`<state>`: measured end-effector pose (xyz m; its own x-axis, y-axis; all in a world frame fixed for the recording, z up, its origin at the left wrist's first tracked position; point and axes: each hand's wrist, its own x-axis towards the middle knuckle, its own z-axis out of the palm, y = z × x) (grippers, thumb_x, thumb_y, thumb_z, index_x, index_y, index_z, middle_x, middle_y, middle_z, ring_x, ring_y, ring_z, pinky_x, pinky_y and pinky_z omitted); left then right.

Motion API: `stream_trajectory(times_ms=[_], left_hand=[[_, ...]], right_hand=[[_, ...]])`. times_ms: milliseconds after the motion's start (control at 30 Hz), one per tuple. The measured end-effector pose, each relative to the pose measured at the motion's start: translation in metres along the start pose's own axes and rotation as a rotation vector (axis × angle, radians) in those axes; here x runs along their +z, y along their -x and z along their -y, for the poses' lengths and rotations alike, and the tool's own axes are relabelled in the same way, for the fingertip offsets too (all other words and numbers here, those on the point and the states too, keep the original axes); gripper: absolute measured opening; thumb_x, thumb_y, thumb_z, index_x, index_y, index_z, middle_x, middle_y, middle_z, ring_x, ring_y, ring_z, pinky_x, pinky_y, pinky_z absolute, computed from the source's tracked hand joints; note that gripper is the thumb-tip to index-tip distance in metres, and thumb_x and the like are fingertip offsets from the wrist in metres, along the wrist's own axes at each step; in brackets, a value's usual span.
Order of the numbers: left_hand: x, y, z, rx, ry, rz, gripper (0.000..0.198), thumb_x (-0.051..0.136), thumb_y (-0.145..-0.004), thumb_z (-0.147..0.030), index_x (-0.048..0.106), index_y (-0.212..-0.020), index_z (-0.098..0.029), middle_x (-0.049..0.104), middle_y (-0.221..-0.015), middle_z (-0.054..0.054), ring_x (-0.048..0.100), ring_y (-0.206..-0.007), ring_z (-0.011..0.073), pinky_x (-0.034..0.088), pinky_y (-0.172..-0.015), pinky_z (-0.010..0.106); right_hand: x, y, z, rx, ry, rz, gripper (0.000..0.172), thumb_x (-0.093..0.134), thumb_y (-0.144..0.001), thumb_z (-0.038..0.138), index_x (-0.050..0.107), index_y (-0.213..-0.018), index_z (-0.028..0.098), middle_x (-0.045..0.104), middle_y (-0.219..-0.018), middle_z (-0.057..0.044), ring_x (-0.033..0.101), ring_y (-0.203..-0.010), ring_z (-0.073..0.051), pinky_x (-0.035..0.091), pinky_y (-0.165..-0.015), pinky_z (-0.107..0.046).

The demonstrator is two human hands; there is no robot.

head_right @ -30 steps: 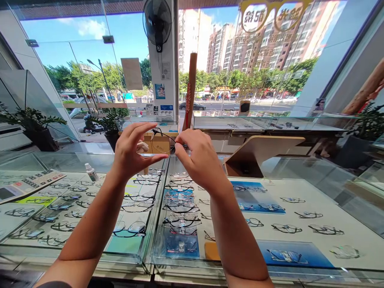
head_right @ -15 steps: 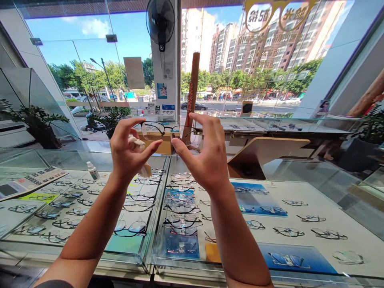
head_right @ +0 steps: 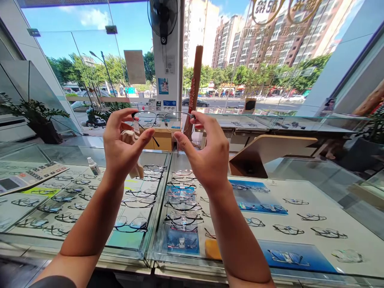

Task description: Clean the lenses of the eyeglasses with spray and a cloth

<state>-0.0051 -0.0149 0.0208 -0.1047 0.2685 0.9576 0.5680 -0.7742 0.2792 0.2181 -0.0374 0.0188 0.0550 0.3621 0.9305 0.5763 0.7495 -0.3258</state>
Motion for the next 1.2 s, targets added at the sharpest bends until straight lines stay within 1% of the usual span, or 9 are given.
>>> stream_trajectory(times_ms=[133, 233, 333, 500, 600, 667, 800, 900, 1200], left_hand=[[0.002, -0.001, 0.004, -0.012, 0.018, 0.034, 0.057, 0.086, -0.091, -0.052, 0.068, -0.139, -0.027, 0.074, -0.131, 0.01, 0.07, -0.118, 0.0276, 0.057, -0.094, 0.04], [0.004, -0.001, 0.008, -0.083, 0.078, 0.066, 0.06, 0.088, -0.089, -0.053, 0.07, -0.139, -0.025, 0.076, -0.131, 0.012, 0.071, -0.118, 0.0275, 0.058, -0.092, 0.038], [0.006, 0.0, 0.011, -0.136, 0.113, 0.07, 0.059, 0.089, -0.087, -0.056, 0.073, -0.135, -0.024, 0.079, -0.13, 0.012, 0.074, -0.11, 0.0247, 0.059, -0.09, 0.037], [0.009, 0.002, 0.015, -0.141, 0.099, 0.063, 0.055, 0.087, -0.088, -0.06, 0.077, -0.129, -0.025, 0.082, -0.125, 0.01, 0.076, -0.1, 0.0221, 0.061, -0.086, 0.038], [0.01, 0.001, 0.015, -0.141, 0.102, 0.06, 0.052, 0.087, -0.088, -0.059, 0.077, -0.126, -0.025, 0.083, -0.123, 0.009, 0.075, -0.093, 0.0199, 0.06, -0.079, 0.036], [0.01, 0.001, 0.015, -0.122, 0.083, 0.043, 0.052, 0.088, -0.087, -0.058, 0.076, -0.125, -0.025, 0.082, -0.121, 0.008, 0.074, -0.091, 0.0192, 0.059, -0.078, 0.036], [0.01, 0.003, 0.013, -0.037, -0.006, -0.031, 0.053, 0.089, -0.087, -0.056, 0.072, -0.125, -0.024, 0.08, -0.119, 0.008, 0.075, -0.103, 0.0229, 0.06, -0.086, 0.038], [0.01, 0.004, 0.011, 0.018, -0.066, -0.073, 0.053, 0.09, -0.087, -0.055, 0.071, -0.125, -0.023, 0.079, -0.116, 0.008, 0.075, -0.106, 0.0242, 0.059, -0.088, 0.039], [0.011, 0.004, 0.009, 0.086, -0.12, -0.091, 0.054, 0.09, -0.087, -0.054, 0.071, -0.126, -0.023, 0.077, -0.115, 0.008, 0.073, -0.106, 0.0252, 0.06, -0.086, 0.039]], right_hand=[[0.0, 0.001, 0.0, 0.019, -0.003, -0.016, 0.046, 0.077, -0.098, 0.051, 0.067, -0.139, 0.031, 0.077, -0.131, -0.011, 0.074, -0.116, -0.032, 0.057, -0.109, -0.055], [0.0, 0.001, 0.002, 0.005, 0.025, -0.045, 0.047, 0.077, -0.098, 0.051, 0.067, -0.14, 0.031, 0.076, -0.132, -0.011, 0.074, -0.116, -0.032, 0.058, -0.108, -0.056], [0.0, 0.001, 0.001, -0.02, 0.048, -0.077, 0.047, 0.076, -0.099, 0.051, 0.068, -0.141, 0.031, 0.076, -0.132, -0.01, 0.074, -0.116, -0.032, 0.058, -0.109, -0.056], [0.0, 0.0, -0.002, -0.061, 0.058, -0.108, 0.047, 0.077, -0.098, 0.048, 0.07, -0.142, 0.032, 0.077, -0.128, -0.008, 0.073, -0.116, -0.032, 0.058, -0.109, -0.056], [0.0, -0.001, -0.001, -0.05, 0.051, -0.103, 0.046, 0.076, -0.098, 0.046, 0.071, -0.141, 0.032, 0.078, -0.128, -0.008, 0.073, -0.117, -0.032, 0.058, -0.11, -0.057], [0.0, -0.001, -0.002, -0.021, 0.035, -0.088, 0.046, 0.075, -0.098, 0.045, 0.071, -0.141, 0.032, 0.078, -0.129, -0.008, 0.074, -0.119, -0.033, 0.058, -0.11, -0.058], [0.002, -0.001, -0.006, 0.086, -0.01, -0.019, 0.047, 0.074, -0.096, 0.044, 0.073, -0.14, 0.028, 0.08, -0.13, -0.009, 0.076, -0.116, -0.032, 0.06, -0.107, -0.057], [0.004, -0.001, -0.009, 0.15, -0.027, 0.025, 0.048, 0.073, -0.095, 0.046, 0.073, -0.139, 0.026, 0.081, -0.13, -0.01, 0.077, -0.117, -0.032, 0.06, -0.107, -0.058], [0.005, -0.002, -0.01, 0.167, 0.001, 0.033, 0.048, 0.07, -0.095, 0.043, 0.074, -0.14, 0.026, 0.079, -0.134, -0.011, 0.076, -0.119, -0.034, 0.059, -0.106, -0.06]])
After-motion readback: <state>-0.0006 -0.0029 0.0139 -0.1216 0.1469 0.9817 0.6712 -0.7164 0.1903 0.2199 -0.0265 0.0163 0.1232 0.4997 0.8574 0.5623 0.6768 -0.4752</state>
